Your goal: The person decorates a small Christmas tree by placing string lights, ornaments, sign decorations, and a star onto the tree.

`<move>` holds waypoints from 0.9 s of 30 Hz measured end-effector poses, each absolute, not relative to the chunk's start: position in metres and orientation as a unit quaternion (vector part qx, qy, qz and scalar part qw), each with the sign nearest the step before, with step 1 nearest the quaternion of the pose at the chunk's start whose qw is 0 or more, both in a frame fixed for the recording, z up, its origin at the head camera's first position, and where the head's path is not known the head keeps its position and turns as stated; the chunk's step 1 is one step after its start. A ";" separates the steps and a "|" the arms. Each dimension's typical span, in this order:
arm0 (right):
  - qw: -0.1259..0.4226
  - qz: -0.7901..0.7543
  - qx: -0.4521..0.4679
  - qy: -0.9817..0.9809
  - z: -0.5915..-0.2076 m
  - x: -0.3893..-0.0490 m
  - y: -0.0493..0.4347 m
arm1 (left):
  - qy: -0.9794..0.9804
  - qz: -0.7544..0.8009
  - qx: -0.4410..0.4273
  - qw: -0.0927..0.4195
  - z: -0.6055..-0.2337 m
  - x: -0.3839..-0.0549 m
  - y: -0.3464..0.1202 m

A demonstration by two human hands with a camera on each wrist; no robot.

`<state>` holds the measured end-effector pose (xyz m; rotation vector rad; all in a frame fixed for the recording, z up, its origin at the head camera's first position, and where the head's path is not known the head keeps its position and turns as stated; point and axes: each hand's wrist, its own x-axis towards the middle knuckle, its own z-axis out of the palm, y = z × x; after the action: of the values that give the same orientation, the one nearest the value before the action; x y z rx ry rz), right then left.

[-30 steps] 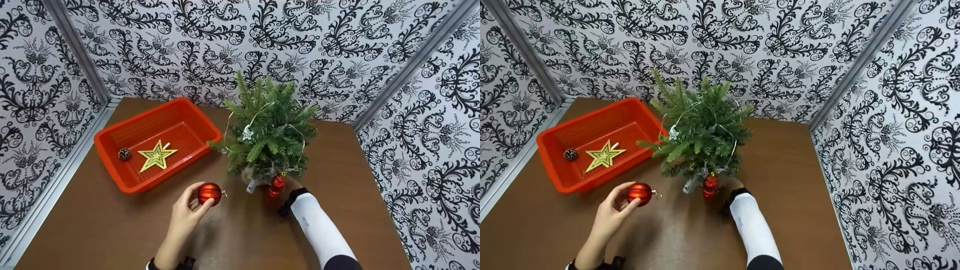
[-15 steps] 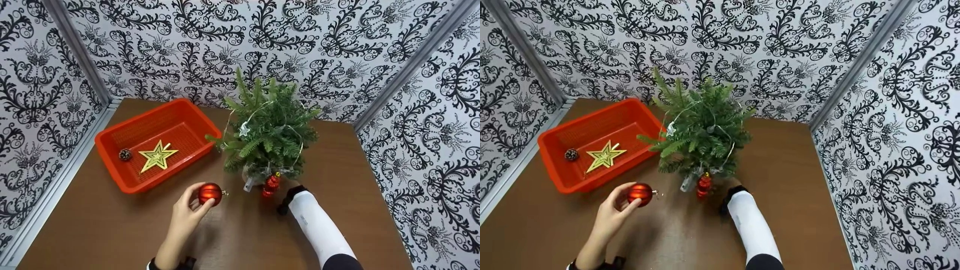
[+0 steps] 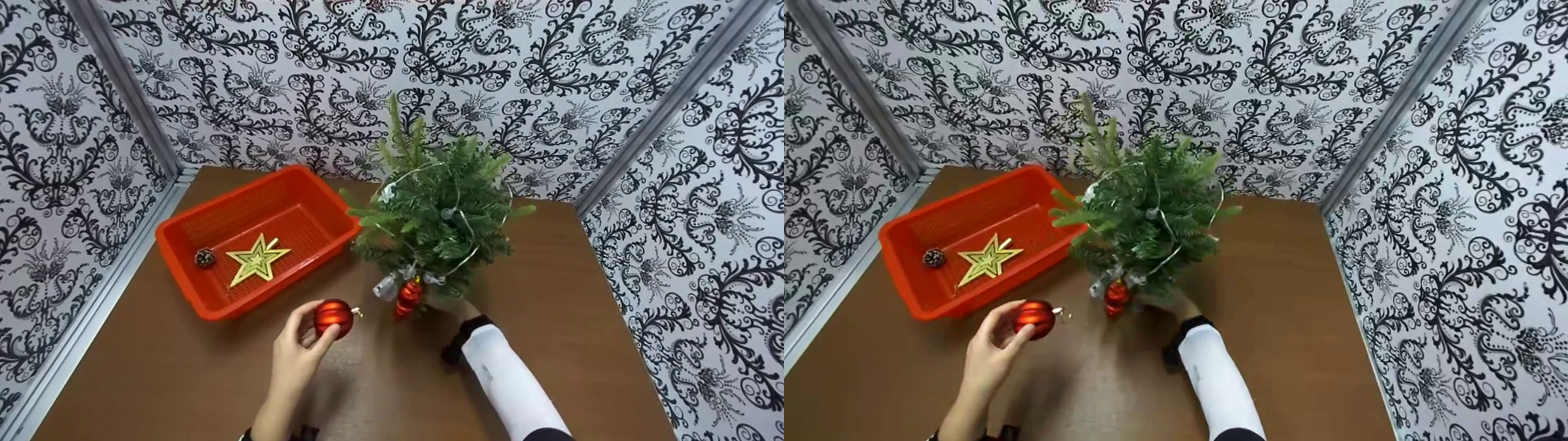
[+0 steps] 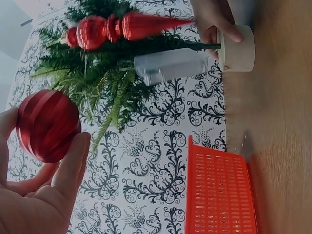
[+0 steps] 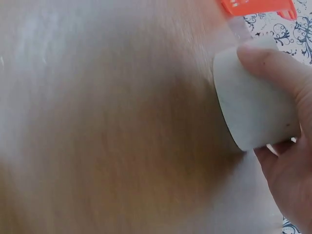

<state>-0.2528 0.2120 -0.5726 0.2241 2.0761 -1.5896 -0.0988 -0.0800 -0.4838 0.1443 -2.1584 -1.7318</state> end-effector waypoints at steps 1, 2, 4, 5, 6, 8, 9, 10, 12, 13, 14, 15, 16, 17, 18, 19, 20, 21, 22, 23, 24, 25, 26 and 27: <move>0.241 -0.563 0.058 0.788 -0.579 -0.257 0.209 | -0.764 -0.615 0.051 0.189 -0.484 -0.098 -0.080; 0.228 -0.540 0.027 0.810 -0.585 -0.263 0.206 | -0.763 -0.615 0.051 0.193 -0.484 -0.098 -0.080; 0.202 -0.521 -0.021 0.829 -0.595 -0.274 0.197 | -0.762 -0.615 0.050 0.199 -0.485 -0.098 -0.080; 0.180 -0.512 -0.044 0.838 -0.599 -0.277 0.194 | -0.761 -0.615 0.048 0.201 -0.485 -0.098 -0.079; 0.150 -0.498 -0.032 0.854 -0.601 -0.279 0.190 | -0.761 -0.614 0.046 0.204 -0.485 -0.098 -0.079; 0.067 -0.482 -0.069 0.871 -0.607 -0.282 0.183 | -0.762 -0.613 0.047 0.205 -0.485 -0.098 -0.080; 0.029 -0.478 -0.068 0.875 -0.609 -0.282 0.180 | -0.761 -0.614 0.050 0.204 -0.484 -0.098 -0.080; 0.001 -0.471 -0.066 0.879 -0.610 -0.281 0.177 | -0.761 -0.614 0.051 0.203 -0.484 -0.098 -0.081; -0.057 -0.444 -0.065 0.892 -0.612 -0.281 0.171 | -0.761 -0.614 0.056 0.202 -0.484 -0.097 -0.082; -0.070 -0.434 -0.069 0.896 -0.614 -0.281 0.168 | -0.761 -0.614 0.058 0.201 -0.484 -0.097 -0.082; -0.079 -0.427 -0.059 0.899 -0.616 -0.280 0.165 | -0.761 -0.615 0.059 0.198 -0.484 -0.097 -0.081; -0.081 -0.434 -0.037 0.897 -0.616 -0.278 0.162 | -0.760 -0.617 0.060 0.194 -0.485 -0.097 -0.081; -0.083 -0.432 -0.015 0.898 -0.616 -0.276 0.159 | -0.760 -0.618 0.060 0.191 -0.486 -0.097 -0.080; -0.086 -0.438 0.007 0.895 -0.617 -0.275 0.156 | -0.760 -0.618 0.058 0.189 -0.486 -0.097 -0.079; -0.084 -0.444 0.032 0.892 -0.618 -0.272 0.153 | -0.760 -0.620 0.057 0.187 -0.487 -0.097 -0.078; -0.080 -0.453 0.057 0.886 -0.617 -0.270 0.150 | -0.759 -0.622 0.056 0.184 -0.487 -0.098 -0.078; -0.078 -0.469 0.062 0.878 -0.618 -0.269 0.147 | -0.759 -0.623 0.056 0.182 -0.488 -0.098 -0.077; -0.076 -0.474 0.074 0.874 -0.618 -0.267 0.143 | -0.758 -0.624 0.054 0.182 -0.488 -0.099 -0.076; -0.076 -0.478 0.079 0.871 -0.618 -0.266 0.140 | -0.758 -0.624 0.052 0.181 -0.488 -0.099 -0.076; -0.081 -0.483 0.082 0.868 -0.618 -0.266 0.137 | -0.758 -0.625 0.050 0.180 -0.488 -0.099 -0.075; -0.083 -0.487 0.084 0.865 -0.617 -0.265 0.134 | -0.757 -0.627 0.049 0.178 -0.489 -0.099 -0.074; -0.089 -0.488 0.084 0.864 -0.617 -0.264 0.132 | -0.757 -0.628 0.047 0.176 -0.490 -0.099 -0.074; -0.090 -0.481 0.091 0.868 -0.617 -0.264 0.130 | -0.756 -0.630 0.045 0.173 -0.490 -0.099 -0.073; -0.090 -0.459 0.093 0.879 -0.617 -0.262 0.127 | -0.754 -0.633 0.042 0.169 -0.491 -0.098 -0.072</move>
<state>-0.2623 0.1275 -0.6169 0.3109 2.9323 -1.5306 -0.0983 -0.0718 -0.4907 0.1203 -2.1446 -1.7988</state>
